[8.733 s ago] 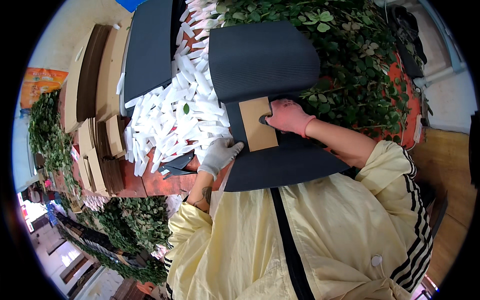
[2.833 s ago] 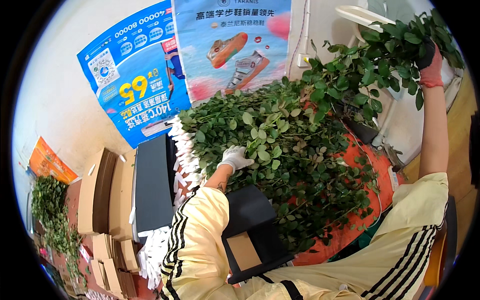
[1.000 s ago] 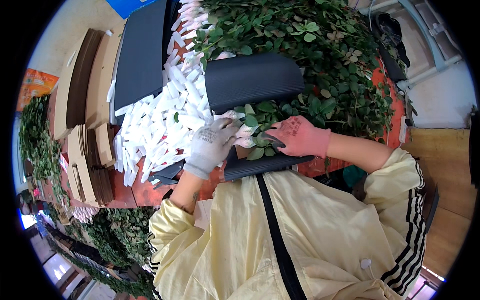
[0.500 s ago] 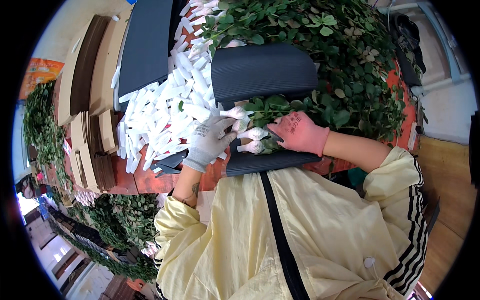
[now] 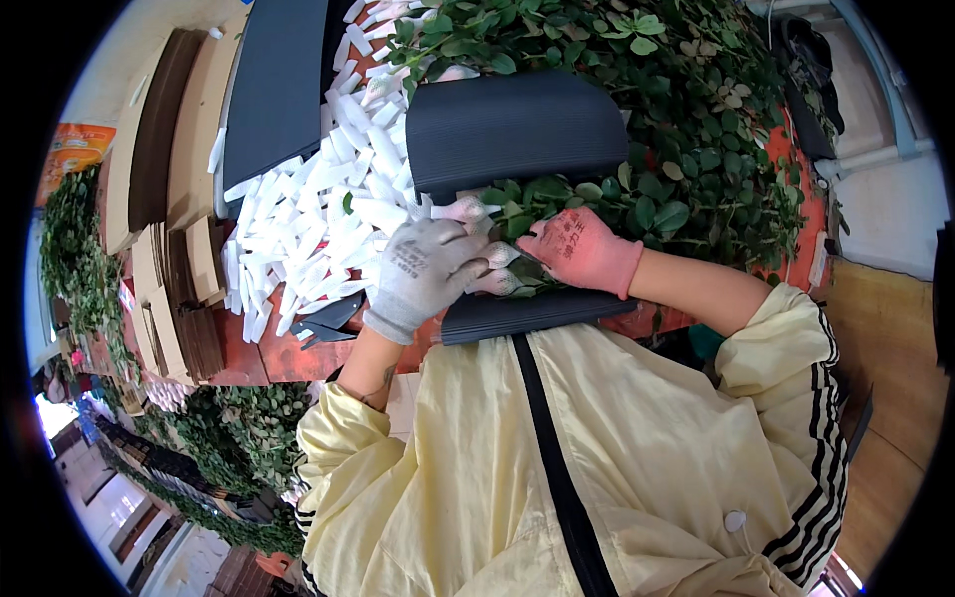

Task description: The person organizes pink roses by placing them into black cardboard inserts and then into boxes, handling the flowers and containers by hand.

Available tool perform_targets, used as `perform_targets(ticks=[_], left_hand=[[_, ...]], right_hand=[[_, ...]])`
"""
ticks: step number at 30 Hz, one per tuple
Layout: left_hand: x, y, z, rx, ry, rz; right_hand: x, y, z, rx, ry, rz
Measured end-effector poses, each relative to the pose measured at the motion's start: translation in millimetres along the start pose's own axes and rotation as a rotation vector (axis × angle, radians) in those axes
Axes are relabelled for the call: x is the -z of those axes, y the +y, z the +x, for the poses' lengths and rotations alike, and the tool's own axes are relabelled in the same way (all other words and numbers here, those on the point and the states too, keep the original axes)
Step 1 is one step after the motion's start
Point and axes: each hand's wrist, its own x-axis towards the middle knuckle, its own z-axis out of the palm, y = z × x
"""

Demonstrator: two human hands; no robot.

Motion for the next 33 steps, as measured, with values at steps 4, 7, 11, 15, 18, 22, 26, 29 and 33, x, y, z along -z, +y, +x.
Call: perform_targets(ticks=[4,7,11,15,18,22,26,29,33], left_hand=[[-9.0,-5.5,-11.2,-0.037,-0.125,-0.009],[-8.0,-10.0,-22.1,-0.006,-0.122,-0.069],[-1.4,-11.2,-27.1,0.114,-0.408,-0.067],[-11.1,-13.0,-29.8,0.119,-0.472,-0.061],[-22.0,-13.2,-35.0,0.071,-0.347,0.077],[-7.4,-13.7,-30.1,0.028,-0.419,0.009],[-3.3,-26.1,-35.4,0.017,-0.447,-0.091],[-3.2,-37.9,-38.5,0.023,-0.510,-0.153],[20.1,-50.1,-49.7,0.102,-0.437,-0.103]], right_hand=[[25.3,-21.9,-3.6,-0.017,0.228,-0.031],[19.9,-20.9,-3.1,0.034,0.020,0.092],[5.9,-14.6,3.6,0.028,-0.184,0.099],[3.3,-12.8,10.2,0.074,-0.244,0.127],[-12.6,-11.7,7.7,0.071,-0.132,0.106],[-20.3,-11.3,5.2,0.078,-0.015,0.131],[-14.5,-10.3,8.7,0.075,-0.079,0.161],[-12.9,-8.5,10.1,0.091,-0.030,0.173],[-11.6,-5.8,10.5,0.043,-0.175,0.214]])
